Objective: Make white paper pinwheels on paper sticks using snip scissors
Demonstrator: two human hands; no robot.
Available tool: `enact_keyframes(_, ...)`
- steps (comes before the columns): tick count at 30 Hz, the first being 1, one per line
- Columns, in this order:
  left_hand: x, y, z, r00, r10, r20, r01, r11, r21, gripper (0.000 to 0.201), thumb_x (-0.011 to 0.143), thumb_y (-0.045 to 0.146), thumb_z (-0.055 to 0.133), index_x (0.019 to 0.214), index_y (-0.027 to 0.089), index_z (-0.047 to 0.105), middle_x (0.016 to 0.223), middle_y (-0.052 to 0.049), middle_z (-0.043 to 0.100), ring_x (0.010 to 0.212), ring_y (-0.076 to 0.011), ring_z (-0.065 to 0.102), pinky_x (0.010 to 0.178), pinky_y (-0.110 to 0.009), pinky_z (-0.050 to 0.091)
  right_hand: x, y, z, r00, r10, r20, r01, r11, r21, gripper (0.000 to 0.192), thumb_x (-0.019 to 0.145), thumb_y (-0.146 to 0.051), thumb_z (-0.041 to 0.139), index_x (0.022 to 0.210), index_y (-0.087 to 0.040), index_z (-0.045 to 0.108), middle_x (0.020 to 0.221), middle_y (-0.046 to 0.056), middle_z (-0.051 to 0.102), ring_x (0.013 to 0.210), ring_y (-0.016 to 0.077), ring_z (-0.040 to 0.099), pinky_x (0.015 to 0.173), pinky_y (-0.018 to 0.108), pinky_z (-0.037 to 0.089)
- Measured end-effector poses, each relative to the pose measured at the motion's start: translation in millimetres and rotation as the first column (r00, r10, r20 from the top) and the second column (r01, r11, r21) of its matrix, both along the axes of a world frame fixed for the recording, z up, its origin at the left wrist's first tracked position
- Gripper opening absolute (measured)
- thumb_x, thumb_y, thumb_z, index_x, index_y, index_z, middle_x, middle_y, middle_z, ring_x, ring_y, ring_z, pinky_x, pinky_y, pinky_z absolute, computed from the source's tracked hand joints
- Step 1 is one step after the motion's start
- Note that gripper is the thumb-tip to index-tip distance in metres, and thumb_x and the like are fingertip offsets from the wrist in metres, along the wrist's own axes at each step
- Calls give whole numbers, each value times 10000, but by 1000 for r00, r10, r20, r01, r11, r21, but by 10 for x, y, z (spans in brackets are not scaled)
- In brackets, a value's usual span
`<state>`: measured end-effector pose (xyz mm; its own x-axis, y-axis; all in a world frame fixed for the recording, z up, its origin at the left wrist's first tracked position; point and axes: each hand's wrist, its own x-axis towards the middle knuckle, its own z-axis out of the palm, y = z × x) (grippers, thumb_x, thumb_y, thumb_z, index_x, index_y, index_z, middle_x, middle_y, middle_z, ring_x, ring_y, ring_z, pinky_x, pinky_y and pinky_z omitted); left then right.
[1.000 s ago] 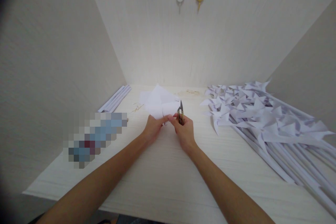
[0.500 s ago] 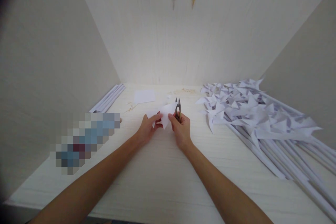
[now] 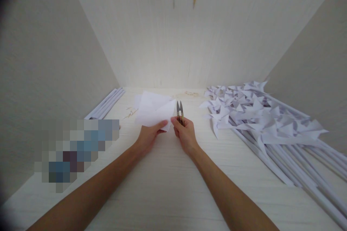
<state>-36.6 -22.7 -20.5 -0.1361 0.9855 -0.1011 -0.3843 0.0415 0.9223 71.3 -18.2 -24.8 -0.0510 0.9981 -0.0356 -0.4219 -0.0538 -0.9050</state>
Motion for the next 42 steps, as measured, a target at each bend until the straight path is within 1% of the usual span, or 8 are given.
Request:
enact_keyframes(3,-16,9,17,994,75,79,-75,997,-12,384,485,186,712,857,164,620,843,-54,647,702,-142,574,490,-200,457,1,-13,-5,997,45,67,-46,999,1,175,547,-262,659,629,-144,559,385,-110,289,341,18,177,338,189,76)
enact_keyframes(6,-27,14,33,987,109,118,-106,994,-31,389,484,186,710,861,174,616,843,-44,643,690,-129,570,483,-187,442,-6,-18,-36,982,31,184,-40,998,44,175,555,-272,660,649,-143,587,402,-97,324,354,26,212,344,194,110)
enact_keyframes(13,-21,8,17,990,94,107,-95,996,-3,389,482,190,716,858,181,616,816,-23,637,661,-115,559,487,-190,436,-8,-13,-106,942,-7,337,-50,986,158,183,561,-300,675,643,-155,600,434,-92,314,396,38,241,383,199,165)
enact_keyframes(21,-18,4,7,992,85,98,-87,996,17,420,479,211,723,882,166,613,825,-49,641,688,-144,570,537,-234,460,-27,-38,-58,907,-55,417,-27,982,188,182,567,-301,673,619,-151,586,434,-89,313,409,45,248,401,205,175)
enact_keyframes(25,-10,4,-5,994,71,83,-75,996,39,418,495,209,714,896,164,605,821,-52,639,682,-145,570,544,-242,462,-39,-54,-21,880,-114,461,11,975,220,174,566,-296,666,605,-153,574,428,-88,311,410,51,254,404,208,186)
enact_keyframes(29,-1,0,-10,994,75,74,-77,997,26,417,495,210,716,893,161,601,804,-47,635,667,-133,565,528,-222,446,-40,-60,-8,843,-174,509,33,961,274,194,595,-320,639,570,-154,544,426,-83,310,418,56,261,414,210,203)
enact_keyframes(33,13,-7,2,990,81,116,-82,997,-2,399,498,199,713,879,174,601,770,-15,622,642,-105,554,485,-181,417,-49,-64,-13,827,-190,529,36,957,288,216,629,-346,604,576,-150,530,448,-72,326,443,63,281,425,208,221)
enact_keyframes(42,73,-32,32,958,136,251,-123,990,-66,306,523,164,692,817,169,605,768,7,609,607,-72,543,453,-159,394,-174,-99,-25,849,-250,466,137,955,263,246,676,-374,563,579,-157,499,494,-56,367,486,79,330,462,212,281)
